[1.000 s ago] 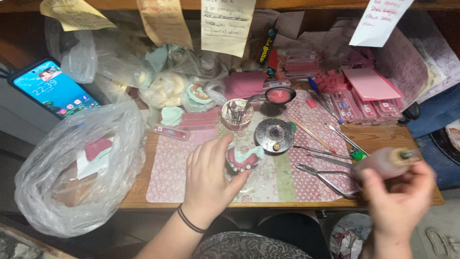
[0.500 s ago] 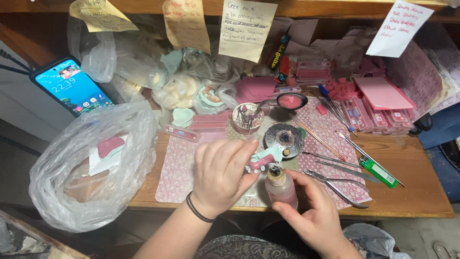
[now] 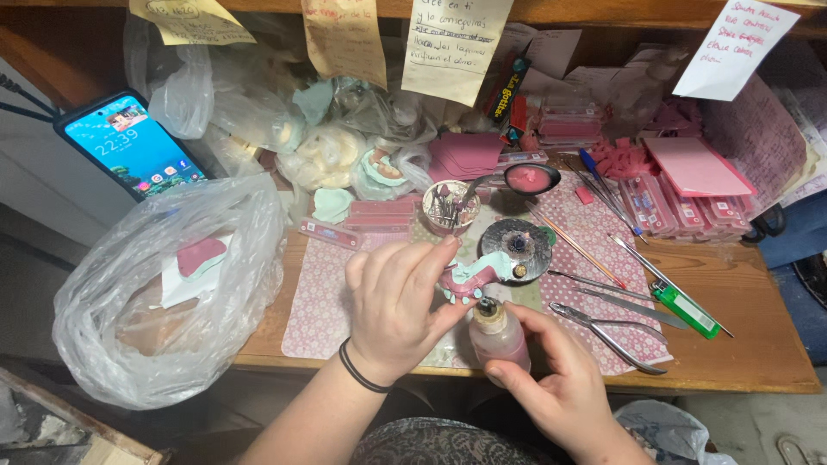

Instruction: The person retrieves a pair of pliers from a drawer and uses them to cut a small piece of wire. They then use a brush to apply a pink substance from a small container onto a dental mold, carefully shaping and smoothing the material on the model.

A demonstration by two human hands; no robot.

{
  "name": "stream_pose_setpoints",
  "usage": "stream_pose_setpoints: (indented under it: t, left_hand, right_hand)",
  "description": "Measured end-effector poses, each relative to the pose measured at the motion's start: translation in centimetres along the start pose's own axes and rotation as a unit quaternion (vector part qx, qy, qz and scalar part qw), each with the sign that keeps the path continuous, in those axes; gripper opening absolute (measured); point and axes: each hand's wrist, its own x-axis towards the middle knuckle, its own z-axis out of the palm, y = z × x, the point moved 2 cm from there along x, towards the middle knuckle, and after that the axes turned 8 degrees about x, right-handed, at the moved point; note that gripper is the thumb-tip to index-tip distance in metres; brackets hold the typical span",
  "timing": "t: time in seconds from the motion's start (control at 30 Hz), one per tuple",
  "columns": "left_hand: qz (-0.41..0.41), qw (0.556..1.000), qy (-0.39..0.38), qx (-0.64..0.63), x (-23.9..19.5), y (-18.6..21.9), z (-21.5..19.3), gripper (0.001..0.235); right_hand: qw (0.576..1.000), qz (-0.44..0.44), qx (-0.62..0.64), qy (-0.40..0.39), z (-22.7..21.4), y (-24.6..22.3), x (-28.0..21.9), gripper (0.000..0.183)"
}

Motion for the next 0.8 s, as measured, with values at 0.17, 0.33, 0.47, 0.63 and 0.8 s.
stream_pose_setpoints:
  t: [0.17, 0.33, 0.47, 0.63, 0.8]
  left_hand:
    - [0.001, 1.000, -0.003, -0.010, -0.1, 0.2, -0.2, 0.055]
    - [-0.002, 1.000, 0.004, -0.004, -0.2, 0.3, -0.2, 0.056]
    - [-0.010, 1.000, 0.008, -0.005, 0.0, 0.2, -0.2, 0.055]
    - [-0.012, 1.000, -0.001, -0.005, -0.2, 0.2, 0.1, 0.054]
    - [-0.012, 1.000, 0.008, 0.004, -0.1, 0.2, 0.0, 0.055]
  right_hand:
    - [1.000, -0.017, 0.015, 0.005, 0.3, -1.1, 0.6, 0.061]
    - [0.999, -0.033, 0.006, 0.013, 0.3, -1.9, 1.0, 0.057]
    - [1.000, -0.012, 0.022, 0.002, 0.3, -1.1, 0.7, 0.056]
    - [1.000, -0.010, 0.002, 0.015, -0.3, -0.4, 0.6, 0.056]
    - [0.999, 0.009, -0.014, 0.045, -0.7, -0.9, 0.7, 0.055]
